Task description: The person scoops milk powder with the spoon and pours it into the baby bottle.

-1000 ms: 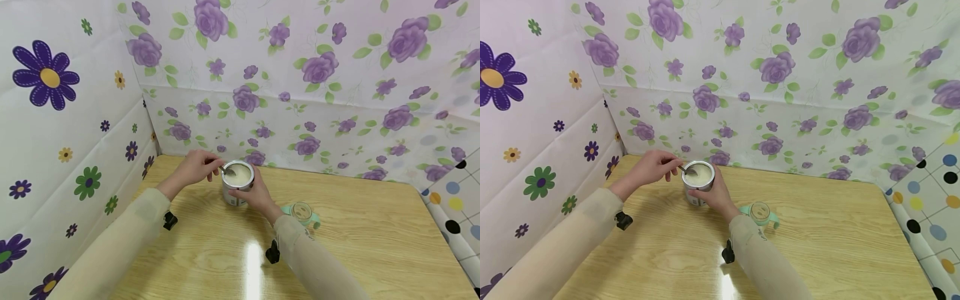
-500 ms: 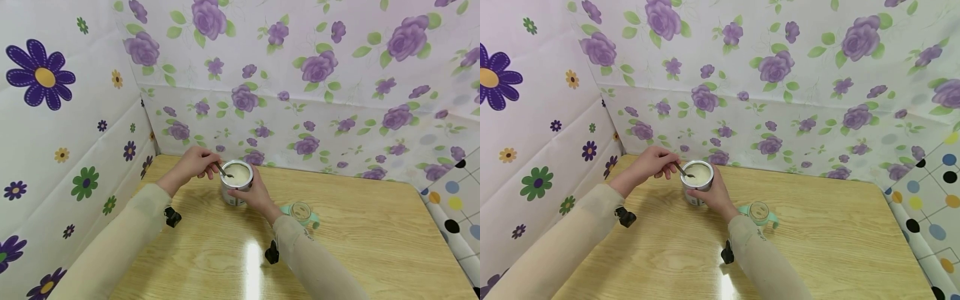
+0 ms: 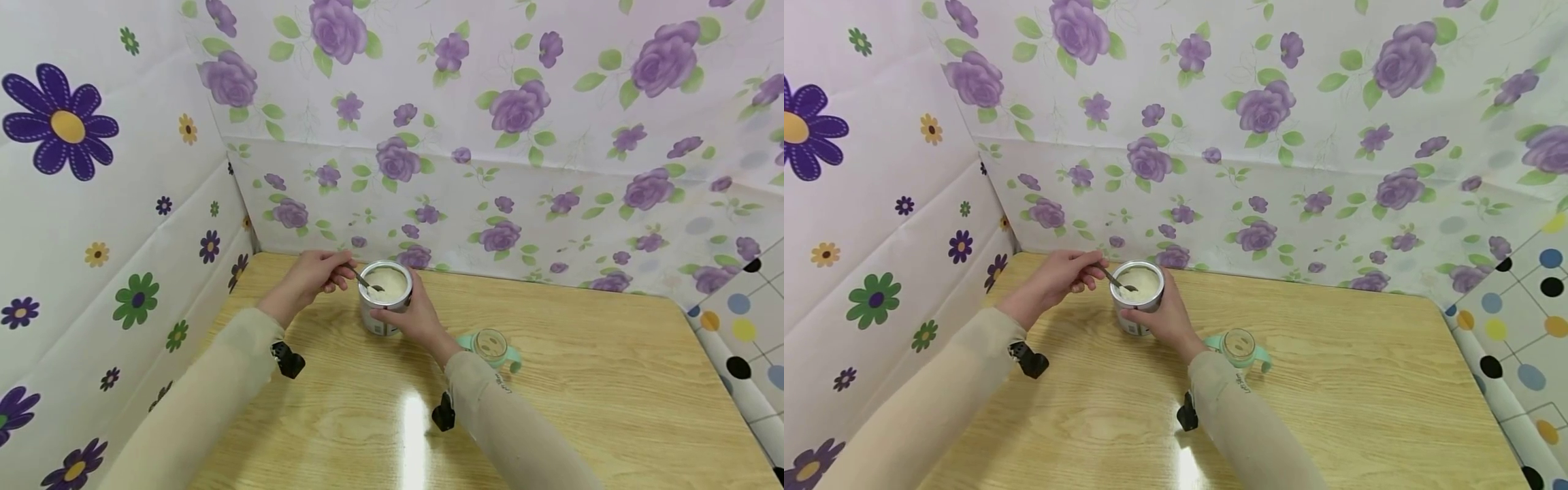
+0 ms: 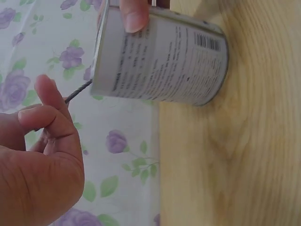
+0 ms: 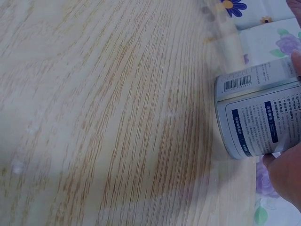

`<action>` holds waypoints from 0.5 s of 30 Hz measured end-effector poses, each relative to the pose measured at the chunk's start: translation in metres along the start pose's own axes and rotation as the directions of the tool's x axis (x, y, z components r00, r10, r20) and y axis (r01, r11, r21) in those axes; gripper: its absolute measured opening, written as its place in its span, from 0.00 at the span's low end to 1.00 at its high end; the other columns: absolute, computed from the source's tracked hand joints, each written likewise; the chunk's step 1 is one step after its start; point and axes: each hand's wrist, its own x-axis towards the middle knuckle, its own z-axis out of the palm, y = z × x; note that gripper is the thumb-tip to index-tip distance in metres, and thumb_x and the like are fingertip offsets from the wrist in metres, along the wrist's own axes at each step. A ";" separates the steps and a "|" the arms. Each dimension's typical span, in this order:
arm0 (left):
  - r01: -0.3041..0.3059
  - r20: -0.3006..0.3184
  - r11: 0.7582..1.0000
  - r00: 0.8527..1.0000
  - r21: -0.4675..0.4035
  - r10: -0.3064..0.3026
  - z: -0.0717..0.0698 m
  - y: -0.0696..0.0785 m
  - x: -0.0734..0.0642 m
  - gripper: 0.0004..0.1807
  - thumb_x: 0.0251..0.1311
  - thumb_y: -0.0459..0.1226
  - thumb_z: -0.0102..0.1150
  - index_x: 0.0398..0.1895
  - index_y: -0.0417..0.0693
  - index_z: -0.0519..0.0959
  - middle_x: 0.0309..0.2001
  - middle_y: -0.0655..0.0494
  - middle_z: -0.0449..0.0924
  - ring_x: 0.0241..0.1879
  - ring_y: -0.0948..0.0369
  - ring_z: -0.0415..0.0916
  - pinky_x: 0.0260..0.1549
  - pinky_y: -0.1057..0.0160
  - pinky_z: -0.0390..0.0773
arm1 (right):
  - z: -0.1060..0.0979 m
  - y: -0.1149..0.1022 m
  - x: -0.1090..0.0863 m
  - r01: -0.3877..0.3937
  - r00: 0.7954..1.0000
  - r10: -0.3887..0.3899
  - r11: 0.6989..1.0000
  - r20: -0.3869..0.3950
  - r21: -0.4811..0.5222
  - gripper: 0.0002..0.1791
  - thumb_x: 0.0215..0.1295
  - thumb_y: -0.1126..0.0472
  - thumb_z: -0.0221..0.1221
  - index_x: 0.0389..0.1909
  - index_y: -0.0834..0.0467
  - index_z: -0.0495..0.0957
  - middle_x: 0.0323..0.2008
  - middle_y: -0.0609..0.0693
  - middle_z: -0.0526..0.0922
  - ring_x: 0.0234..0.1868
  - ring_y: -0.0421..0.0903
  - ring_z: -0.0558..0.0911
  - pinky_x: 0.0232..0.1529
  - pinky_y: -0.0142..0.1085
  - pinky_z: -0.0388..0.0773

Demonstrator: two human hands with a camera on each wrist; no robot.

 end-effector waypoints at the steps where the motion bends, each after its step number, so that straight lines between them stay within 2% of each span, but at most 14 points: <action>1: -0.007 -0.004 1.000 1.000 -0.016 0.007 0.001 -0.003 0.000 0.21 0.83 0.48 0.55 0.52 0.36 0.83 0.31 0.58 0.88 0.24 0.67 0.80 0.20 0.73 0.70 | 0.000 0.000 0.000 -0.001 1.000 0.001 1.000 0.000 -0.002 0.59 0.61 0.59 0.79 0.85 0.52 0.49 0.75 0.56 0.66 0.74 0.57 0.71 0.73 0.57 0.69; 4: -0.042 -0.009 0.998 0.999 -0.052 0.041 0.004 -0.011 0.001 0.21 0.82 0.49 0.56 0.51 0.37 0.83 0.32 0.58 0.88 0.24 0.67 0.81 0.21 0.73 0.71 | 0.000 -0.001 0.000 -0.006 1.000 0.006 1.000 0.002 -0.005 0.59 0.62 0.59 0.79 0.85 0.51 0.49 0.75 0.56 0.66 0.74 0.57 0.71 0.73 0.58 0.69; 8: -0.074 -0.020 0.995 0.997 -0.068 0.073 0.009 -0.015 0.000 0.25 0.82 0.49 0.55 0.56 0.32 0.82 0.32 0.58 0.89 0.24 0.67 0.80 0.21 0.72 0.72 | 0.000 -0.001 0.000 -0.008 1.000 0.008 1.000 0.004 -0.013 0.59 0.62 0.59 0.79 0.85 0.51 0.49 0.76 0.55 0.65 0.75 0.56 0.70 0.73 0.58 0.69; 11: -0.052 -0.035 0.995 0.998 -0.082 0.050 0.012 -0.013 -0.001 0.28 0.83 0.50 0.54 0.60 0.30 0.80 0.32 0.59 0.89 0.24 0.68 0.80 0.21 0.73 0.72 | 0.000 -0.001 0.000 -0.010 1.000 0.010 1.000 0.000 -0.018 0.60 0.61 0.58 0.79 0.85 0.51 0.49 0.76 0.55 0.65 0.75 0.56 0.70 0.73 0.57 0.69; 15: 0.011 -0.061 0.992 0.998 -0.126 -0.019 0.015 -0.007 -0.001 0.27 0.83 0.49 0.54 0.61 0.29 0.79 0.29 0.60 0.88 0.23 0.69 0.80 0.20 0.73 0.70 | 0.000 -0.002 -0.001 -0.015 1.000 0.015 1.000 -0.001 -0.011 0.60 0.61 0.58 0.79 0.85 0.51 0.49 0.76 0.55 0.65 0.75 0.57 0.70 0.72 0.58 0.69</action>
